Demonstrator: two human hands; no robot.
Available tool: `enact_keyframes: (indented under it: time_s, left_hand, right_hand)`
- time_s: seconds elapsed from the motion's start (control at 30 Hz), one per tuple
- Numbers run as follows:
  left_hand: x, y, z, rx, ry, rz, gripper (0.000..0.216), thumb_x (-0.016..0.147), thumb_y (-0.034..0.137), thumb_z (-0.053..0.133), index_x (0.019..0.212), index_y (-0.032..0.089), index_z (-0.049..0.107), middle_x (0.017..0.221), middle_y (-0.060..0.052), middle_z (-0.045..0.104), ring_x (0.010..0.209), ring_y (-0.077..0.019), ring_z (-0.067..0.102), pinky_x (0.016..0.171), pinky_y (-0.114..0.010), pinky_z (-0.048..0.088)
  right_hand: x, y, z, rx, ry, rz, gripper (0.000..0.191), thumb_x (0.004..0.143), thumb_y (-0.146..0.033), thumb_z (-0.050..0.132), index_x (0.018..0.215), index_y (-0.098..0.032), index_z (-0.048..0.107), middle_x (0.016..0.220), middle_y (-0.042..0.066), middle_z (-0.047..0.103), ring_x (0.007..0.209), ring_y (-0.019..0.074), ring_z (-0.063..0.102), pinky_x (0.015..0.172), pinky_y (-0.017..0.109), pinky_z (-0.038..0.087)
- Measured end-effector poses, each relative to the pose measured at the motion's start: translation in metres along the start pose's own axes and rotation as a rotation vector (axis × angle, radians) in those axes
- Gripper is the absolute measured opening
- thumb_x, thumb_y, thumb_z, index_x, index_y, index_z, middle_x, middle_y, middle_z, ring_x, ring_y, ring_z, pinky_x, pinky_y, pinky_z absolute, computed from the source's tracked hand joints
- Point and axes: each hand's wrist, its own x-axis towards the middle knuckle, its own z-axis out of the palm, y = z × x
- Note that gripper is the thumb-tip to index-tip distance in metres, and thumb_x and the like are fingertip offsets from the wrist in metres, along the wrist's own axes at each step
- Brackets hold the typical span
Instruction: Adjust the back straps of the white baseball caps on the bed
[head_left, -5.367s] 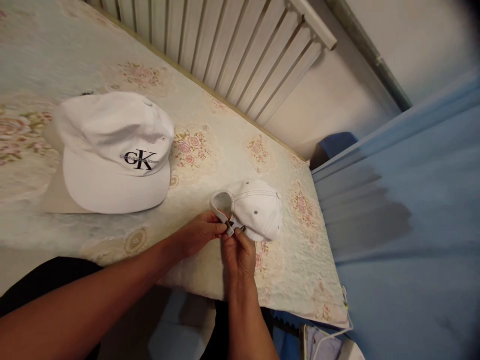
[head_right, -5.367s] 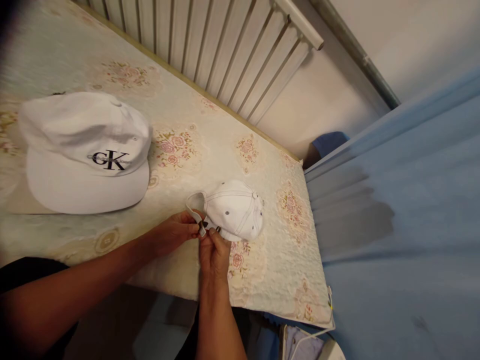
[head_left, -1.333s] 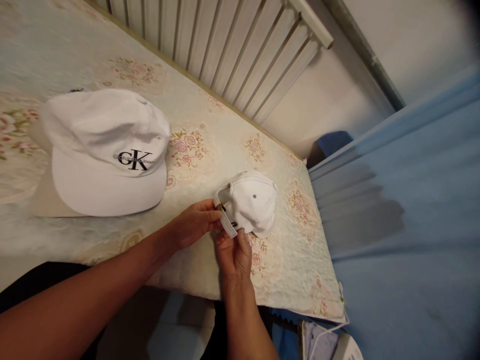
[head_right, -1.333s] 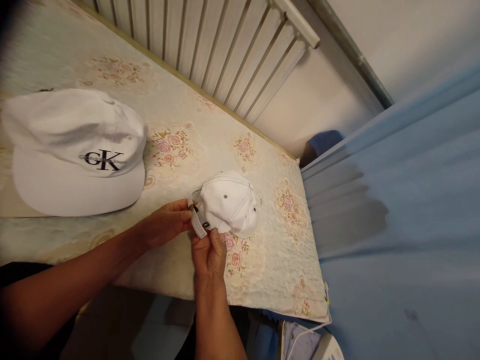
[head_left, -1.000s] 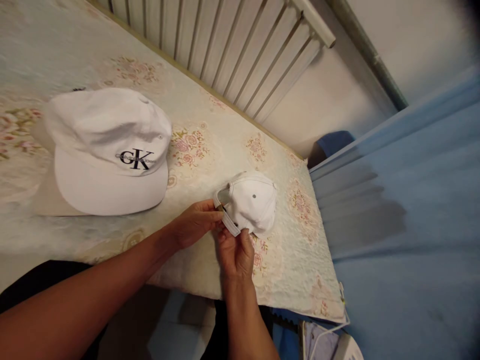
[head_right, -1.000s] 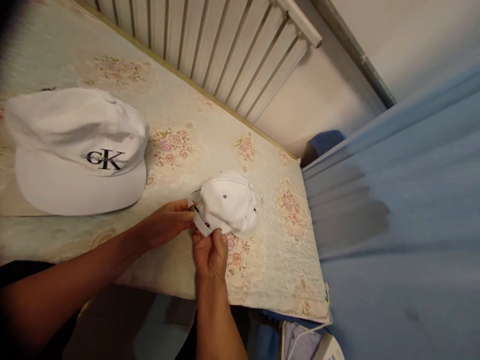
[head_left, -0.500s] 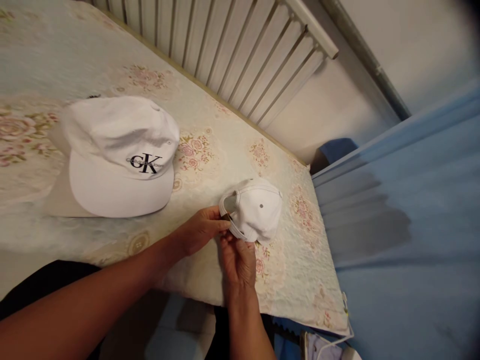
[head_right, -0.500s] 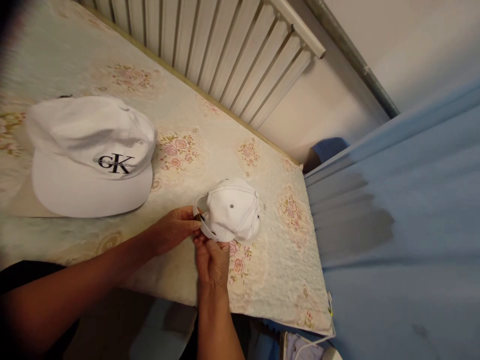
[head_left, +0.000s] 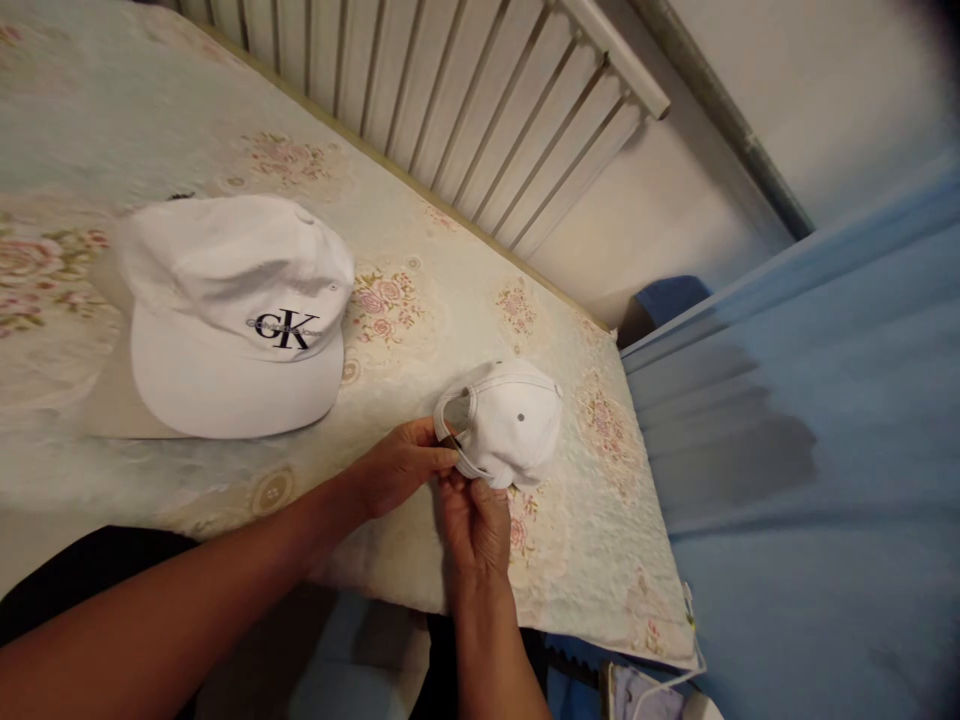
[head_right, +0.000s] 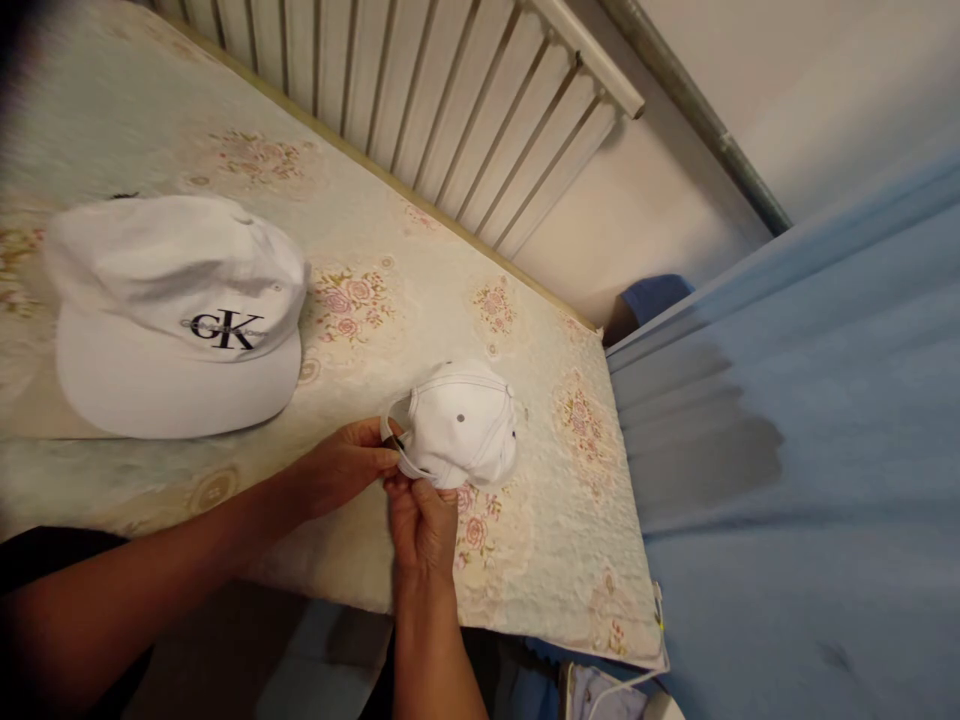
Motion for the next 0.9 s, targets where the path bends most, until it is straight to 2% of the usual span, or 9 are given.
enact_keyframes:
  time_s: [0.27, 0.47, 0.6, 0.7, 0.8, 0.9]
  left_hand:
    - [0.0019, -0.0057, -0.0037, -0.029, 0.023, -0.001, 0.016, 0.072, 0.024, 0.07, 0.074, 0.014, 0.057, 0.061, 0.002, 0.059, 0.055, -0.011, 0.052, 0.058, -0.027, 0.039]
    - [-0.0003, -0.0017, -0.0061, -0.08, -0.011, -0.039, 0.023, 0.077, 0.031, 0.069, 0.075, 0.013, 0.056, 0.063, 0.001, 0.058, 0.06, -0.0127, 0.054, 0.06, -0.028, 0.039]
    - [0.0001, -0.0021, -0.0081, -0.107, -0.027, -0.035, 0.034, 0.08, 0.042, 0.066, 0.067, 0.013, 0.054, 0.06, 0.0, 0.056, 0.06, -0.0133, 0.052, 0.059, -0.028, 0.039]
    - [0.0007, -0.0023, -0.0083, -0.128, -0.046, -0.039, 0.034, 0.082, 0.042, 0.064, 0.067, 0.014, 0.054, 0.06, -0.001, 0.056, 0.06, -0.0143, 0.053, 0.059, -0.029, 0.039]
    - [0.0014, -0.0019, -0.0083, -0.131, -0.04, -0.047, 0.032, 0.081, 0.04, 0.066, 0.067, 0.013, 0.055, 0.061, -0.001, 0.056, 0.059, -0.0133, 0.051, 0.06, -0.029, 0.039]
    - [0.0022, -0.0023, -0.0095, -0.113, -0.026, -0.049, 0.029, 0.081, 0.038, 0.066, 0.07, 0.013, 0.058, 0.064, -0.001, 0.057, 0.06, -0.0123, 0.05, 0.061, -0.028, 0.039]
  right_hand:
    - [-0.0003, 0.0002, -0.0016, -0.081, -0.056, 0.014, 0.029, 0.065, -0.027, 0.08, 0.09, -0.019, 0.067, 0.08, 0.001, 0.067, 0.069, 0.013, 0.057, 0.067, 0.03, 0.049]
    - [-0.0006, -0.002, -0.0018, -0.023, -0.129, 0.018, 0.028, 0.068, -0.026, 0.078, 0.093, -0.021, 0.068, 0.078, 0.001, 0.066, 0.07, 0.0136, 0.057, 0.066, 0.029, 0.046]
    - [-0.0007, -0.006, 0.0013, -0.034, -0.155, 0.046, 0.03, 0.075, -0.039, 0.071, 0.095, -0.017, 0.068, 0.081, 0.005, 0.067, 0.075, 0.0179, 0.059, 0.069, 0.033, 0.046]
    - [0.0004, -0.0076, 0.0023, -0.045, -0.154, 0.067, 0.039, 0.079, -0.048, 0.064, 0.099, -0.015, 0.067, 0.086, 0.008, 0.067, 0.077, 0.0199, 0.06, 0.07, 0.035, 0.047]
    - [0.0012, -0.008, 0.0015, -0.075, -0.126, 0.058, 0.041, 0.079, -0.048, 0.063, 0.102, -0.014, 0.066, 0.089, 0.009, 0.067, 0.076, 0.02, 0.061, 0.068, 0.035, 0.047]
    - [0.0012, -0.0086, 0.0005, -0.103, -0.087, 0.002, 0.035, 0.076, -0.041, 0.068, 0.101, -0.016, 0.065, 0.089, 0.007, 0.068, 0.071, 0.0174, 0.06, 0.064, 0.032, 0.047]
